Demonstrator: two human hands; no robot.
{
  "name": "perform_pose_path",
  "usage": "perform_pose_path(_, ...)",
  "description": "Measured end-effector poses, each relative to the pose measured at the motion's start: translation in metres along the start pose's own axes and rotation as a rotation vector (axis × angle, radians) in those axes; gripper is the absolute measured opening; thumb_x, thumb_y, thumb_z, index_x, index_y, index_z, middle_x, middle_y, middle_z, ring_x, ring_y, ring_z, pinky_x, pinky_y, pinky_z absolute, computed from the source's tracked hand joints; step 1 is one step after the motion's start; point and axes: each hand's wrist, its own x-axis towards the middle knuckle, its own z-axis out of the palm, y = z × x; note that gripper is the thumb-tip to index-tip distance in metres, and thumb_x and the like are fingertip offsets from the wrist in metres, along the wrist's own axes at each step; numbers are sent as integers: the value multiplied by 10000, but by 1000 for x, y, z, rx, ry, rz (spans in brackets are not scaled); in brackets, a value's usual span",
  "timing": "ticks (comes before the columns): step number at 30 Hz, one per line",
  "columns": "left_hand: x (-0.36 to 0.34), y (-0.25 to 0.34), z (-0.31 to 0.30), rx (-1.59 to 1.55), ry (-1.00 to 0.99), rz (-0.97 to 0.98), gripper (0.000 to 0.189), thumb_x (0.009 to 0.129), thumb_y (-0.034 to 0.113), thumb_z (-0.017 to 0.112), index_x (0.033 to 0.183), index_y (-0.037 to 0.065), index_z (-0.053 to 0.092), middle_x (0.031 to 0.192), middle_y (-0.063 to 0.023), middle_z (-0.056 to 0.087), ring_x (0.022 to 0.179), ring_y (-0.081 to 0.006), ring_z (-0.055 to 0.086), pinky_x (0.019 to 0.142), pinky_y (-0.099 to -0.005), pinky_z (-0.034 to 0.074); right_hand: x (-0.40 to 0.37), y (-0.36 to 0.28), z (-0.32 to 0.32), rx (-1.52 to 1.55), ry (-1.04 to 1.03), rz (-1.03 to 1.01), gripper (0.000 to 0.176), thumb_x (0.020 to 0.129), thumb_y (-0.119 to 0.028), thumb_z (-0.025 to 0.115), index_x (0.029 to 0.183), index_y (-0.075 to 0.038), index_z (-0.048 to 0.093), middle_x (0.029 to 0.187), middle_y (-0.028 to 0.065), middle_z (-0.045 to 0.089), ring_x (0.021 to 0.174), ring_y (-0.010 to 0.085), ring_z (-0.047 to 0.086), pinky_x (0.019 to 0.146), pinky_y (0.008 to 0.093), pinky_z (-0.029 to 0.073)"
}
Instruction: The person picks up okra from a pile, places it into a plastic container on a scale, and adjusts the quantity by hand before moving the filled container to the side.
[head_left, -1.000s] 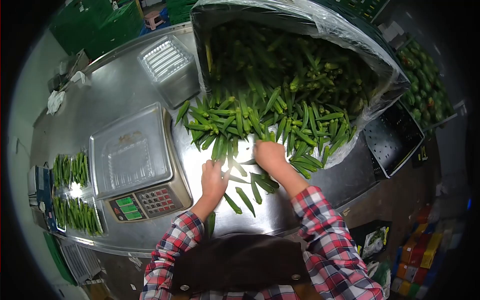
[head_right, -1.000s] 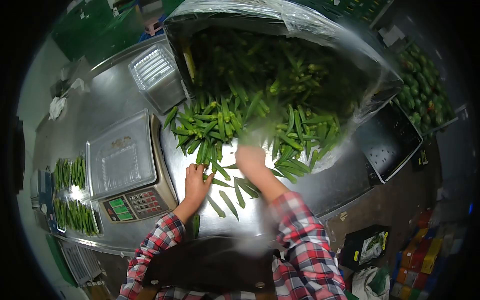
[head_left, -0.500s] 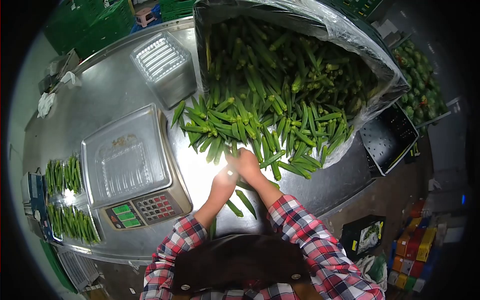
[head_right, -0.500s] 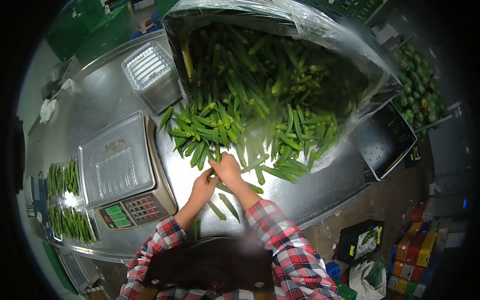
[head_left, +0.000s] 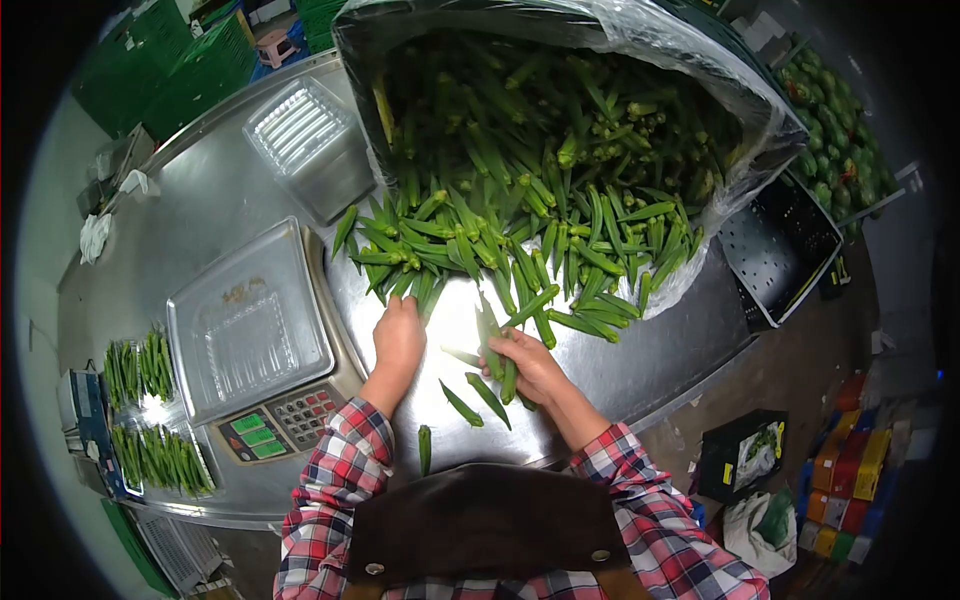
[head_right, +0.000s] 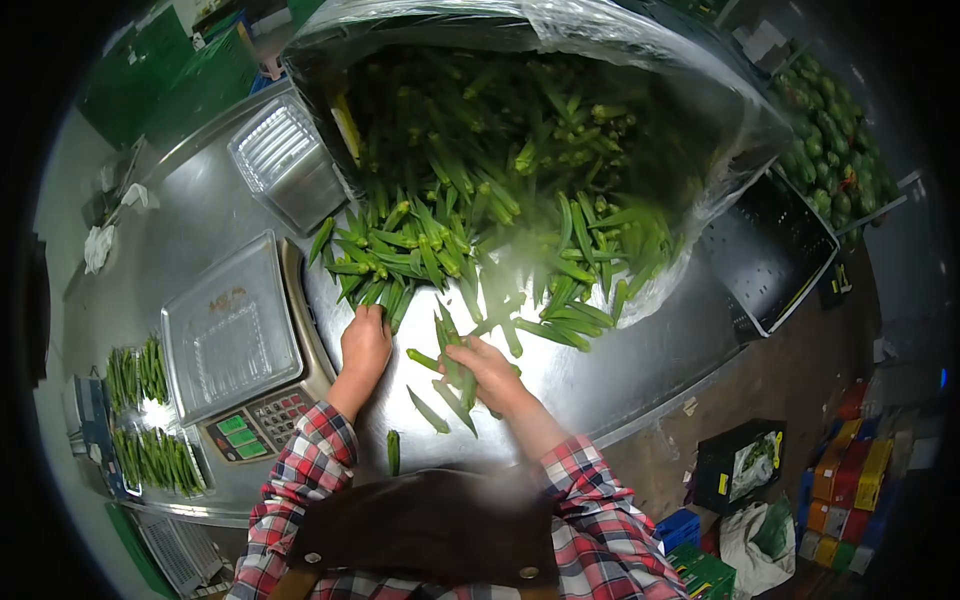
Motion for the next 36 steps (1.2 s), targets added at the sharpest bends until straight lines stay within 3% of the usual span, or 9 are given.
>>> perform_pose_path(3, -1, 2, -2, -27, 62, 25, 197, 750, 138, 601, 900, 19, 555, 841, -171, 545, 709, -365, 591, 619, -437, 496, 4, 6, -12, -17, 2, 13, 224, 843, -122, 610, 1012, -20, 504, 815, 51, 551, 735, 149, 570, 679, 257, 483)
perform_pose_path(4, -1, 9, -8, 45, 83, 104, 172, 761, 122, 568, 888, 9, 542, 816, -185, 549, 694, -349, 598, 615, -426, 500, 6, 10, -17, -53, -33, -3, 330, 823, -153, 639, 1078, -5, 492, 871, 55, 566, 782, 136, 561, 710, 273, 489)
perform_pose_path(10, 2, 23, -1, 166, -69, 4, 182, 769, 80, 518, 928, -7, 501, 804, -191, 577, 668, -322, 627, 567, -418, 505, 1, 15, -20, -570, 189, -312, 291, 811, -165, 653, 1020, -1, 535, 841, 61, 580, 747, 111, 547, 674, 248, 460)
perform_pose_path(15, -6, 12, 17, 107, -40, 13, 214, 784, 98, 473, 963, -19, 486, 748, -211, 602, 658, -347, 630, 570, -454, 498, -28, -7, -22, -37, 161, -151, 188, 851, -87, 600, 1005, -12, 522, 862, 78, 585, 789, 158, 575, 735, 286, 487)
perform_pose_path(16, -3, 6, 18, 51, -26, 8, 261, 796, 83, 502, 1020, -52, 489, 668, -157, 595, 587, -270, 623, 504, -383, 488, -30, -9, -24, 32, 135, -132, 174, 858, -78, 586, 1003, -8, 519, 868, 87, 584, 799, 167, 575, 747, 298, 491)
perform_pose_path(20, -16, 7, -11, -1275, -385, -504, 345, 830, 69, 576, 1121, -80, 467, 646, -51, 547, 488, -96, 481, 415, -194, 377, -33, -11, -28, 266, 29, -41, 141, 884, -56, 530, 1007, 9, 514, 958, 140, 579, 906, 220, 580, 859, 363, 485)
perform_pose_path(23, -59, 27, -33, -1612, -469, -542, 312, 852, 68, 557, 1121, -67, 475, 707, -67, 563, 511, -91, 485, 417, -195, 376, -33, -4, -31, 395, -154, 7, 231, 890, -79, 525, 1091, 19, 463, 1012, 149, 563, 1012, 263, 552, 943, 393, 435)
perform_pose_path(28, -102, 56, -50, -1437, -606, -354, 221, 884, 67, 549, 1070, -41, 500, 753, -71, 575, 517, -72, 475, 423, -187, 375, -39, -3, -19, 390, -324, -20, 262, 912, -131, 508, 1148, -33, 449, 1190, 145, 482, 1135, 295, 481, 964, 429, 418)
perform_pose_path(36, -105, 76, -41, -1159, -592, -250, 245, 861, 101, 606, 1070, -14, 552, 739, -4, 583, 504, -26, 448, 417, -163, 335, -42, 6, -41, 463, -324, -33, 317, 920, -194, 499, 1211, -95, 423, 1197, 113, 518, 1097, 264, 521, 891, 419, 447)
